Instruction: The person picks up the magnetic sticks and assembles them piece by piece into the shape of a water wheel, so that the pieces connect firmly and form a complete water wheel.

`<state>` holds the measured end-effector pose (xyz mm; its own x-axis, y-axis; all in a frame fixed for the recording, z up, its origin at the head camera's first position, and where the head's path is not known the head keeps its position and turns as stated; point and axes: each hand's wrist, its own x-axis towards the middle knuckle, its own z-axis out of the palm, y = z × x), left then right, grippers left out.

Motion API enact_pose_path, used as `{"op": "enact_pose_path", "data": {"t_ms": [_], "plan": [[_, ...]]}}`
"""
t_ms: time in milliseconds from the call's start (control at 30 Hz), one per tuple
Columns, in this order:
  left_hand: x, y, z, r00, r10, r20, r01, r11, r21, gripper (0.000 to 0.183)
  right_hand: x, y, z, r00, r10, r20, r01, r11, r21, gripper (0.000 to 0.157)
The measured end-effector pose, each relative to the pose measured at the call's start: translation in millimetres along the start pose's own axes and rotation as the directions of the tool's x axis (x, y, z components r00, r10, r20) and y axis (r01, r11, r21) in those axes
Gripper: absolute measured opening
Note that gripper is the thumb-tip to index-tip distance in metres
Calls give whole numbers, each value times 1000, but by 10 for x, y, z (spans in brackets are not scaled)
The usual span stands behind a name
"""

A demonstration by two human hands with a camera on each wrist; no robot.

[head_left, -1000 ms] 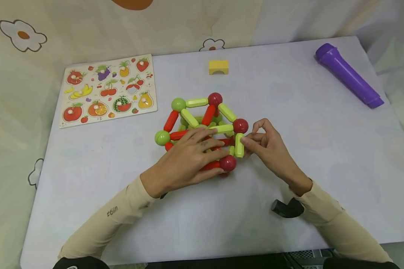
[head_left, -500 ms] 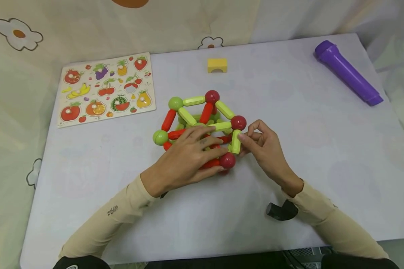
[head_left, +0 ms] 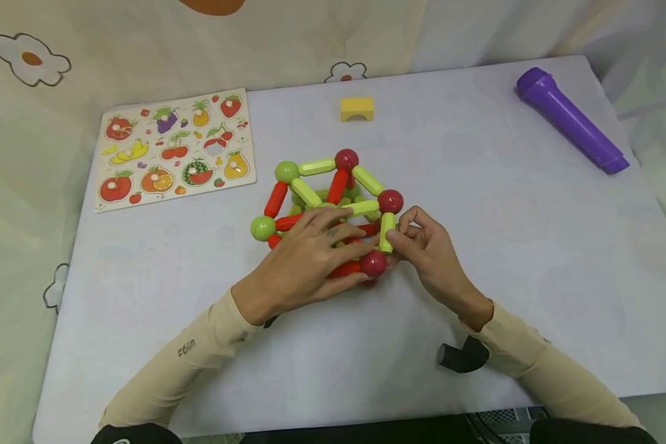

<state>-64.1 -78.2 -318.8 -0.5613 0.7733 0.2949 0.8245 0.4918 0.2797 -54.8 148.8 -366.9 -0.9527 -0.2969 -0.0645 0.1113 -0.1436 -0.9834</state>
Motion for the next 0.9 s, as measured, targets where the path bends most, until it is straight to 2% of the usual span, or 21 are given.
{"op": "enact_pose_path", "data": {"t_ms": [200, 467, 900], "plan": [[-20, -5, -9, 1000, -5, -25, 5, 1000, 14, 39, 12, 38, 96, 998, -46, -49, 46, 999, -10, 13], [-33, 11, -4, 999, -9, -42, 9, 1000, 6, 38, 30, 33, 138, 998, -37, -58, 35, 999, -35, 12], [-44, 24, -25, 999, -16, -50, 16, 1000, 11, 43, 16, 47, 105, 997, -82, -11, 81, 992, -97, 9]]}}
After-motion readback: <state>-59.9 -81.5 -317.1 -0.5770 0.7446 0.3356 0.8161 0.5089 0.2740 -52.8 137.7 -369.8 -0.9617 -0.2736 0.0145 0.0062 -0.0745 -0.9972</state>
